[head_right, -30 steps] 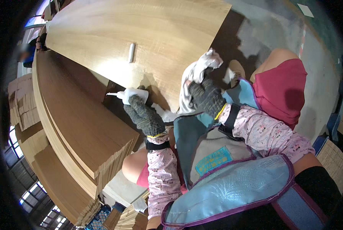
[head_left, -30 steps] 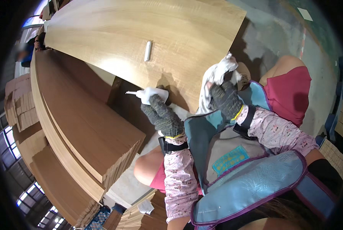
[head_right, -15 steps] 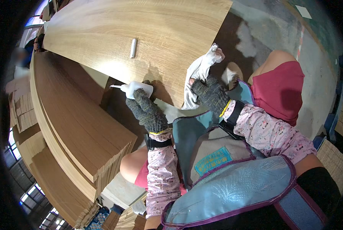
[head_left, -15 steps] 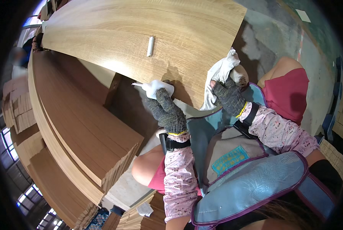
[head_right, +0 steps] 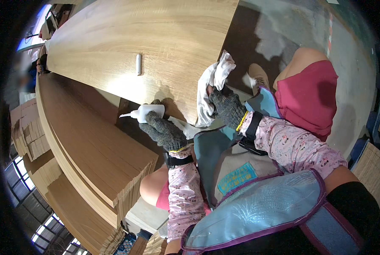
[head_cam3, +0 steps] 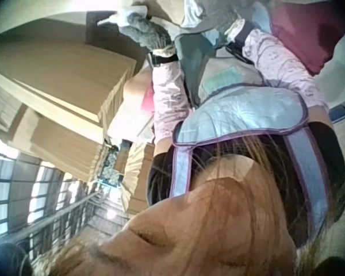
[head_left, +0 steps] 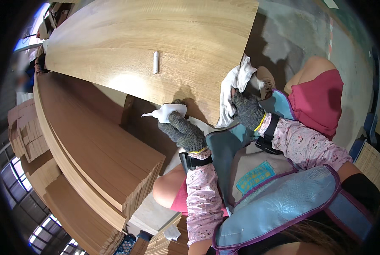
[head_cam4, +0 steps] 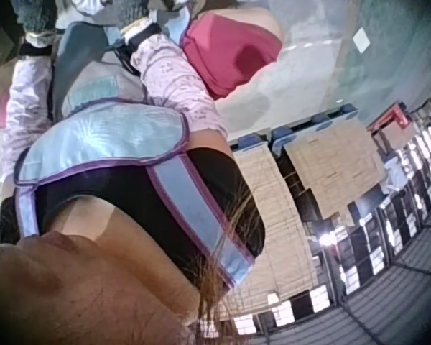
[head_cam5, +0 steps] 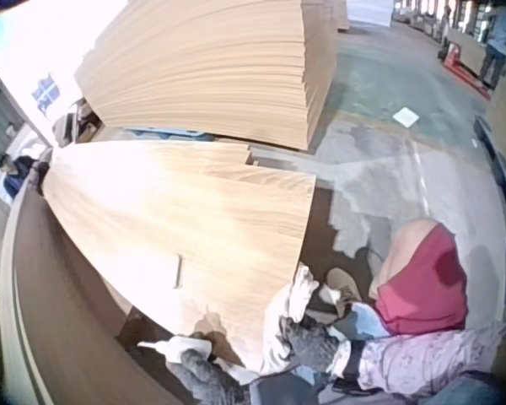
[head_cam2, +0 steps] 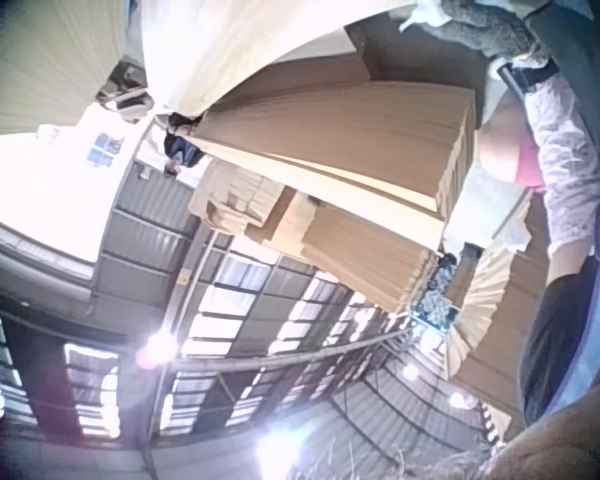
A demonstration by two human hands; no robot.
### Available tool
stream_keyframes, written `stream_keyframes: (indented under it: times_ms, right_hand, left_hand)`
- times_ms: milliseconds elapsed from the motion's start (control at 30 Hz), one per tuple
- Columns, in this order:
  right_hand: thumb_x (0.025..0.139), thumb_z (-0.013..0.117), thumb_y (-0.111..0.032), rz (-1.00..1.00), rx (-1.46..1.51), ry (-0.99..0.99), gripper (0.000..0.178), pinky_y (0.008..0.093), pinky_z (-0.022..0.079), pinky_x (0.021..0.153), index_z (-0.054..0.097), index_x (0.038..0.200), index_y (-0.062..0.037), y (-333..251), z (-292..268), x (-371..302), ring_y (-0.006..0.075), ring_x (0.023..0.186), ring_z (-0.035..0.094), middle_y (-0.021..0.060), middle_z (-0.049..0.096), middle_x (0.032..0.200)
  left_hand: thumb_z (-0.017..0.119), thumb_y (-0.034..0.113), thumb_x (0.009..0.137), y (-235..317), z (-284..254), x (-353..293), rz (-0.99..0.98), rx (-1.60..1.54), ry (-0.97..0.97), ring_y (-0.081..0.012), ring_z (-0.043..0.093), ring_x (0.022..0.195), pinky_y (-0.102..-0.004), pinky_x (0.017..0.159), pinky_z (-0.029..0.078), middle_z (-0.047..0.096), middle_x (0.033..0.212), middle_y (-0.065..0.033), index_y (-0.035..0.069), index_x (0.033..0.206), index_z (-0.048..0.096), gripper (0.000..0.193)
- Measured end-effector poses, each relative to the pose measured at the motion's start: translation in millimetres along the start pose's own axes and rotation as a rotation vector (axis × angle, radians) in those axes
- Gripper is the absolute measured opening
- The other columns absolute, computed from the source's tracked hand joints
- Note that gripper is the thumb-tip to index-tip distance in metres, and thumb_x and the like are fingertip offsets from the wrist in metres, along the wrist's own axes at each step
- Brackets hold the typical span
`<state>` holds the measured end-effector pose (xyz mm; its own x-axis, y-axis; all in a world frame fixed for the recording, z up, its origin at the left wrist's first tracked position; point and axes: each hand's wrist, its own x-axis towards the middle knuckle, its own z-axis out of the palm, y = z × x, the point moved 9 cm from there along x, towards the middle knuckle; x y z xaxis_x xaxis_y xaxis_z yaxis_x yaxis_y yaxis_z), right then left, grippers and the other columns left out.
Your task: The person applies glue to the edges of wooden boards, wipes them with a cloth, and rubs a white stick along the edges before stacking the boards onto a pile.
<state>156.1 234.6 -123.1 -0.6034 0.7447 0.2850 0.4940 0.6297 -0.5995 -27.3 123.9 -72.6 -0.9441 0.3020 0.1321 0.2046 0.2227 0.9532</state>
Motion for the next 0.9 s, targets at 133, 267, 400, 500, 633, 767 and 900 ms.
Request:
stream_keyframes:
  times_ms: [133,267,400,500,633,767,900]
  right_hand:
    - [0.08,0.06,-0.019,0.02,0.007,0.0,0.043,0.0453,0.047,0.062,0.049,0.121,-0.0087,0.4,-1.2,1.8,0.0361,0.079,0.057,0.0167,0.057,0.088]
    - [0.086,0.057,-0.022,0.039,0.058,-0.155,0.026,0.0453,0.046,0.062,0.058,0.109,-0.0095,2.5,7.7,3.7,0.0353,0.076,0.057,0.0157,0.057,0.084]
    - [0.091,0.053,-0.026,-0.101,-0.002,-0.114,0.021,0.0437,0.047,0.063,0.06,0.101,-0.0091,5.9,9.8,2.6,0.0351,0.077,0.057,0.0151,0.057,0.083]
    - [0.091,0.055,-0.029,0.128,0.278,-0.064,0.026,0.0404,0.048,0.07,0.059,0.104,-0.0075,8.5,-3.3,10.7,0.0332,0.084,0.06,0.0147,0.06,0.089]
    - [0.086,0.062,-0.027,0.393,0.632,0.021,0.032,0.0373,0.046,0.081,0.058,0.109,-0.0058,20.7,3.5,7.7,0.0296,0.096,0.059,0.0144,0.062,0.103]
    - [0.084,0.064,-0.022,0.304,0.518,-0.047,0.033,0.0377,0.045,0.085,0.058,0.112,-0.0051,24.4,12.7,-3.0,0.0276,0.101,0.058,0.0139,0.061,0.108]
    - [0.089,0.056,-0.019,0.515,0.7,-0.248,0.027,0.0341,0.046,0.089,0.058,0.113,-0.0071,-5.8,12.6,-7.0,0.024,0.107,0.055,0.0121,0.058,0.112]
  left_hand:
    - [0.044,0.03,0.097,4.2,1.4,-0.2,0.039,-0.005,-0.028,-0.0269,0.058,0.088,-0.0357,0.077,0.047,0.058,0.102,-0.0192,-0.004,0.112,0.048,0.038]
    - [0.044,0.031,0.097,0.6,1.0,3.8,0.052,-0.191,-0.052,-0.0272,0.057,0.09,-0.0359,0.078,0.047,0.057,0.105,-0.0196,-0.005,0.113,0.047,0.04]
    - [0.044,0.032,0.097,-1.5,1.1,2.8,0.06,-0.08,-0.077,-0.0274,0.056,0.092,-0.036,0.079,0.047,0.055,0.108,-0.0198,-0.006,0.115,0.046,0.042]
    - [0.048,0.031,0.095,-6.8,-3.3,1.7,0.02,-0.03,-0.025,-0.0225,0.053,0.091,-0.0332,0.078,0.045,0.052,0.104,-0.0162,-0.004,0.116,0.041,0.042]
    - [0.048,0.032,0.095,-6.9,-2.4,4.8,0.05,-0.036,-0.02,-0.023,0.053,0.09,-0.0336,0.077,0.045,0.052,0.102,-0.0165,-0.005,0.116,0.042,0.043]
    - [0.043,0.031,0.097,-7.2,3.6,3.9,0.025,-0.083,-0.005,-0.0287,0.055,0.094,-0.0375,0.082,0.045,0.054,0.108,-0.0203,-0.004,0.118,0.045,0.042]
    - [0.042,0.033,0.097,-4.5,-1.0,9.3,0.114,0.059,-0.086,-0.0312,0.054,0.097,-0.0382,0.083,0.046,0.053,0.111,-0.0229,-0.006,0.122,0.043,0.046]
